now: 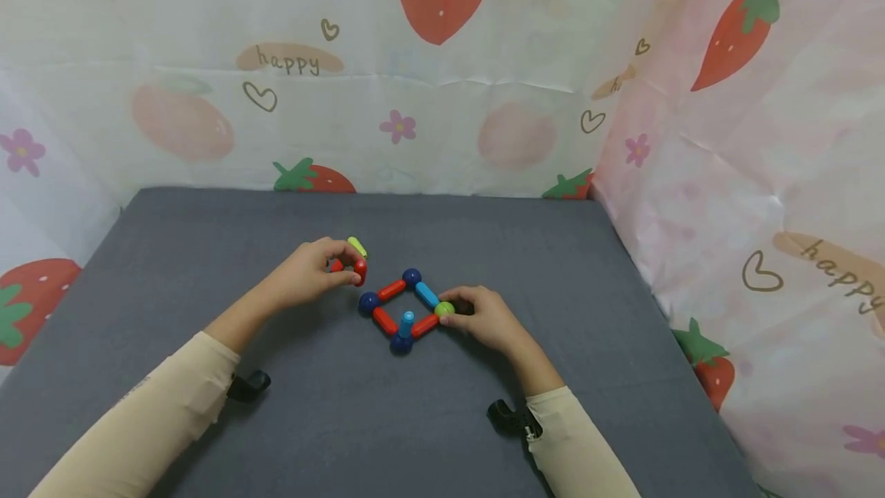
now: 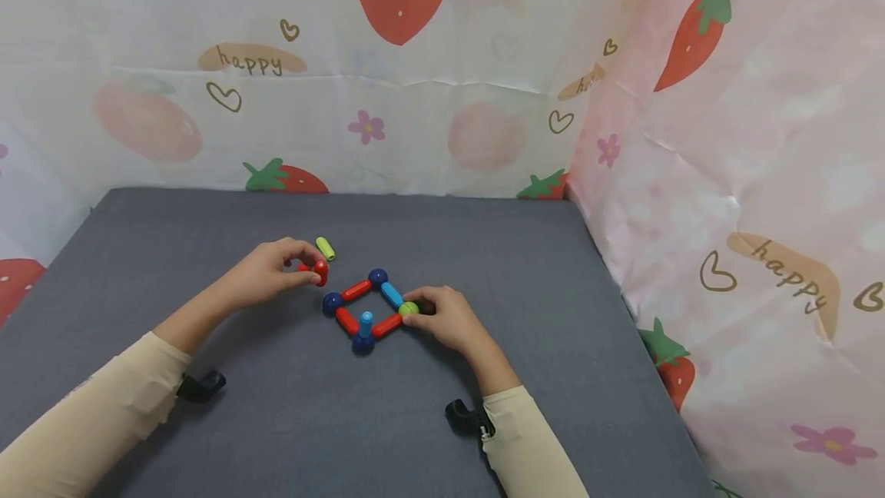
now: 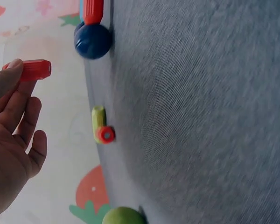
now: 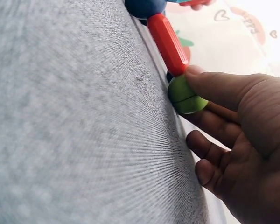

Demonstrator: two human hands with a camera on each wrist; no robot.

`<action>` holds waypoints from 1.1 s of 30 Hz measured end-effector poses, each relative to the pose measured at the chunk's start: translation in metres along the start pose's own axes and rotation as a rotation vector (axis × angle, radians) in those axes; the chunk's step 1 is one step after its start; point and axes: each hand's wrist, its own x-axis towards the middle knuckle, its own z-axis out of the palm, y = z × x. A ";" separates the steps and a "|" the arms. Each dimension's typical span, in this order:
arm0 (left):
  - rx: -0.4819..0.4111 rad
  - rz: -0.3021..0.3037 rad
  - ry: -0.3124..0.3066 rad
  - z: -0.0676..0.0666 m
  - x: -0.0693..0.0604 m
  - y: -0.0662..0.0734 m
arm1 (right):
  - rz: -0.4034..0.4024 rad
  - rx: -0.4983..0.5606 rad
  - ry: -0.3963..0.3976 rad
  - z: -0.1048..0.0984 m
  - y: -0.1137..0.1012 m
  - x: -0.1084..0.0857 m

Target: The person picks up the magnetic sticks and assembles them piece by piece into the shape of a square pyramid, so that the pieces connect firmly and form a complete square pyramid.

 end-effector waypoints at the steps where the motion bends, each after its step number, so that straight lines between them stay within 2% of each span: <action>1: -0.001 0.005 -0.003 0.002 0.000 0.001 | 0.000 0.000 -0.001 0.000 0.000 0.000; 6: 0.011 0.037 -0.014 0.011 0.001 0.003 | -0.002 -0.004 0.003 0.001 0.002 0.001; 16: 0.028 0.049 -0.065 0.024 0.006 0.002 | -0.003 0.001 0.005 0.001 0.001 0.000; 25: 0.028 0.060 -0.066 0.029 0.003 0.000 | -0.006 0.007 0.000 0.000 0.000 0.000; 33: -0.006 0.088 -0.078 0.032 -0.002 0.005 | 0.007 0.021 0.006 -0.003 -0.002 0.003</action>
